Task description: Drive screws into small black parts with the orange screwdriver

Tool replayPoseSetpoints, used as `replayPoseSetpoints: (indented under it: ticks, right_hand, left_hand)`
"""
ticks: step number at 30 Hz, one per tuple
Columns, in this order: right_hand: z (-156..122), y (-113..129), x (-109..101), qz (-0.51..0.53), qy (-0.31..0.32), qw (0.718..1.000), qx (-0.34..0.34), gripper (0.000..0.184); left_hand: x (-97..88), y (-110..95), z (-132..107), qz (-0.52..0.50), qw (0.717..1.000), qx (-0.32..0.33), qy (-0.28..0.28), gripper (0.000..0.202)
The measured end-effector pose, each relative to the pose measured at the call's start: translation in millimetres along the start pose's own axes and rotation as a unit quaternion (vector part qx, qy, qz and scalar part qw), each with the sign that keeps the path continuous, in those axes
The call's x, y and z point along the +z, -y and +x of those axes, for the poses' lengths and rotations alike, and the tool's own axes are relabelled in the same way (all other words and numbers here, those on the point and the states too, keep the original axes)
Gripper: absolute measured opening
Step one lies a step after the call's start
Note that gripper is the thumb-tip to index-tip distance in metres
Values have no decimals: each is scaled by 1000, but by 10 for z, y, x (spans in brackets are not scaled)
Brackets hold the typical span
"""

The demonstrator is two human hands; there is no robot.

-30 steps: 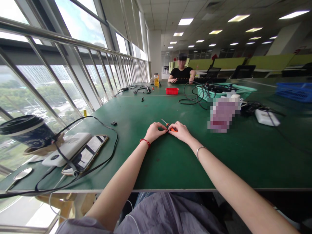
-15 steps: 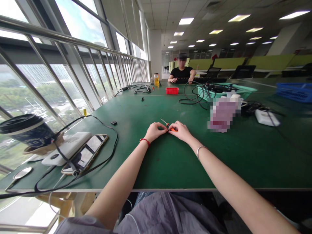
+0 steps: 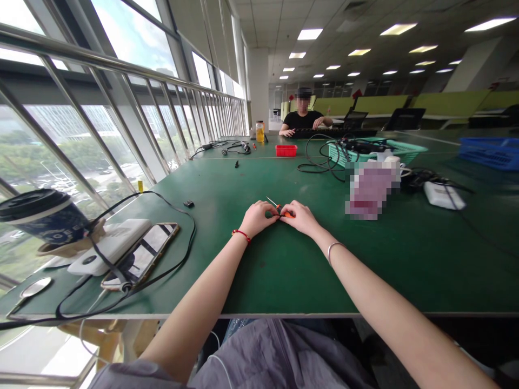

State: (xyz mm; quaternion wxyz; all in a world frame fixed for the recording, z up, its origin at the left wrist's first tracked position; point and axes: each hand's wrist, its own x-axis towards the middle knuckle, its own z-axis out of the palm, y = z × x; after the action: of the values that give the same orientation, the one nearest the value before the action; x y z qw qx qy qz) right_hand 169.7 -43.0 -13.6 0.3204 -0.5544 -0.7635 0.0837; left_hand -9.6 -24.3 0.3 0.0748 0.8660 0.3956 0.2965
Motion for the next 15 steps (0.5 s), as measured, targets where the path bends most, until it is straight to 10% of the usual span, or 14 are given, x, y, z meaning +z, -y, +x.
replayPoseSetpoints:
  ticks: [15]
  right_hand:
    - [14, -29, 13, -4, 14, 1000, 1, 12]
  left_hand:
    - [-32, -72, 22, 53, 998, 18, 6, 8]
